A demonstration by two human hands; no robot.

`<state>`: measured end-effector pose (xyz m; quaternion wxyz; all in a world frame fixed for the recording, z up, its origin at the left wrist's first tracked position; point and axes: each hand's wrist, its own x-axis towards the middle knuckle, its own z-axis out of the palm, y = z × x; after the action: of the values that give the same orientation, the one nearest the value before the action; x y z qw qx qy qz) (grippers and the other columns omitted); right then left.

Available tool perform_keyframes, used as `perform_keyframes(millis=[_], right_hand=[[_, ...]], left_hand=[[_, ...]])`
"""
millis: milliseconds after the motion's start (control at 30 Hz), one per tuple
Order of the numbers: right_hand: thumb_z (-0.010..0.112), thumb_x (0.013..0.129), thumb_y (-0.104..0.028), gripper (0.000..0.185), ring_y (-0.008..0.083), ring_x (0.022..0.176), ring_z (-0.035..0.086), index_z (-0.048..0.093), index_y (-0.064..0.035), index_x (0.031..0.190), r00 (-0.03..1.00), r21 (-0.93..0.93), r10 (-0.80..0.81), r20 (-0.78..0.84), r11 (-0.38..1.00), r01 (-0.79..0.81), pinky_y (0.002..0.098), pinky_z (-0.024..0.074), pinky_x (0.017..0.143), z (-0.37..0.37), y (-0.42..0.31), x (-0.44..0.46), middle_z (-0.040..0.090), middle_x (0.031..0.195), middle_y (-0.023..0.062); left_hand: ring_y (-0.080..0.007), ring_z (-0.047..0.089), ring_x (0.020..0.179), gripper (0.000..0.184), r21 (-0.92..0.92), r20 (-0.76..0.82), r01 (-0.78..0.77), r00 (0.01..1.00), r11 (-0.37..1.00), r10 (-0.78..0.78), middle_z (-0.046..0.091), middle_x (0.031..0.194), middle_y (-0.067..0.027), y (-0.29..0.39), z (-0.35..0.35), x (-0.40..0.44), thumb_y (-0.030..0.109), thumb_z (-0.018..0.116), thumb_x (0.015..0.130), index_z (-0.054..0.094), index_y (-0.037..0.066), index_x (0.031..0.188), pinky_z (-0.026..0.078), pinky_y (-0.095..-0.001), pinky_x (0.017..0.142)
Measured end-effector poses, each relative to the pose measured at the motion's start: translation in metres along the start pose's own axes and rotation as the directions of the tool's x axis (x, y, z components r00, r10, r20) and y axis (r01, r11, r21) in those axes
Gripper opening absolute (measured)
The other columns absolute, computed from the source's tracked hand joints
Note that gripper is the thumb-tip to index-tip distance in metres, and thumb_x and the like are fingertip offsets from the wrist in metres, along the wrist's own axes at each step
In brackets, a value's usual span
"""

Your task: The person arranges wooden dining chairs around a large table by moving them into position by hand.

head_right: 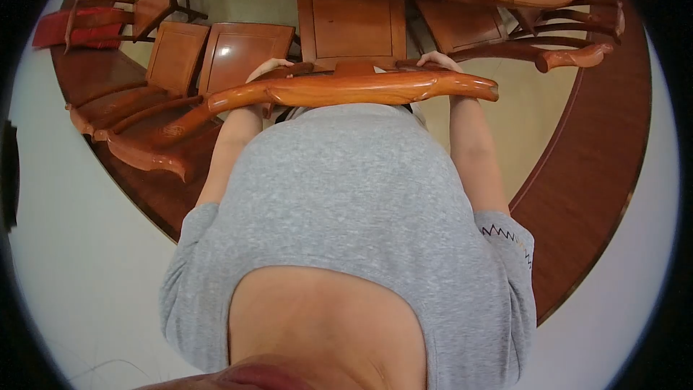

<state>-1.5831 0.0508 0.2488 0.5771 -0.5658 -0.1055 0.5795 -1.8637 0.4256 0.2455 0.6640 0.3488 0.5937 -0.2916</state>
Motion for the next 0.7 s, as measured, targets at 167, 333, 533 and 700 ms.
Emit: perform_keyframes(millis=[167, 333, 533, 700], right_hand=[[0.054, 0.086, -0.019, 0.017, 0.0171, 0.087, 0.060, 0.058, -0.0054, 0.097, 0.995, -0.141, -0.085, 0.051, 0.986, 0.091, 0.0286, 0.0490, 0.077, -0.006, -0.016, 0.017, 0.062, 0.092, 0.0107], [0.055, 0.086, -0.021, 0.020, 0.0160, 0.082, 0.060, 0.059, -0.0039, 0.096, 0.999, -0.120, -0.043, -0.005, 0.992, 0.042, 0.0283, 0.0495, 0.073, -0.017, -0.019, 0.039, 0.062, 0.090, 0.0091], [0.064, 0.081, -0.021, 0.029, 0.0159, 0.083, 0.061, 0.055, -0.0011, 0.101, 0.972, -0.076, -0.165, 0.167, 0.981, 0.179, 0.0288, 0.0502, 0.074, -0.016, -0.032, 0.047, 0.062, 0.091, 0.0084], [0.072, 0.075, -0.025, 0.042, 0.0179, 0.093, 0.061, 0.053, -0.0024, 0.105, 0.940, 0.086, -0.108, 0.323, 0.993, 0.084, 0.0332, 0.0526, 0.080, -0.037, -0.042, 0.064, 0.060, 0.103, 0.0106]], left_hand=[[-0.0189, 0.056, 0.067, 0.021, -0.335, 0.047, -0.399, 0.898, 0.854, 0.438, 0.060, 0.074, -0.0071, -0.001, 0.002, 0.025, 0.027, 0.070, 0.068, 0.060, 0.010, 0.076, 0.050, -0.0317, 0.062], [-0.0179, 0.058, 0.077, 0.013, -0.325, 0.174, -0.494, 0.806, 0.806, 0.565, 0.060, 0.084, -0.0072, 0.002, -0.026, 0.087, 0.013, 0.057, 0.079, 0.061, 0.008, 0.091, 0.051, -0.0307, 0.070], [-0.0159, 0.055, 0.096, 0.021, 0.005, 0.260, -0.822, 0.550, 0.569, 0.793, 0.056, 0.103, -0.0070, 0.018, -0.036, 0.085, 0.005, 0.047, 0.085, 0.061, 0.008, 0.101, 0.046, -0.0293, 0.088], [-0.0163, 0.052, 0.102, 0.026, -0.156, 0.071, -0.165, 0.982, 0.974, 0.178, 0.056, 0.104, -0.0049, 0.069, -0.022, 0.097, 0.004, 0.052, 0.081, 0.064, 0.010, 0.103, 0.042, -0.0287, 0.090]])
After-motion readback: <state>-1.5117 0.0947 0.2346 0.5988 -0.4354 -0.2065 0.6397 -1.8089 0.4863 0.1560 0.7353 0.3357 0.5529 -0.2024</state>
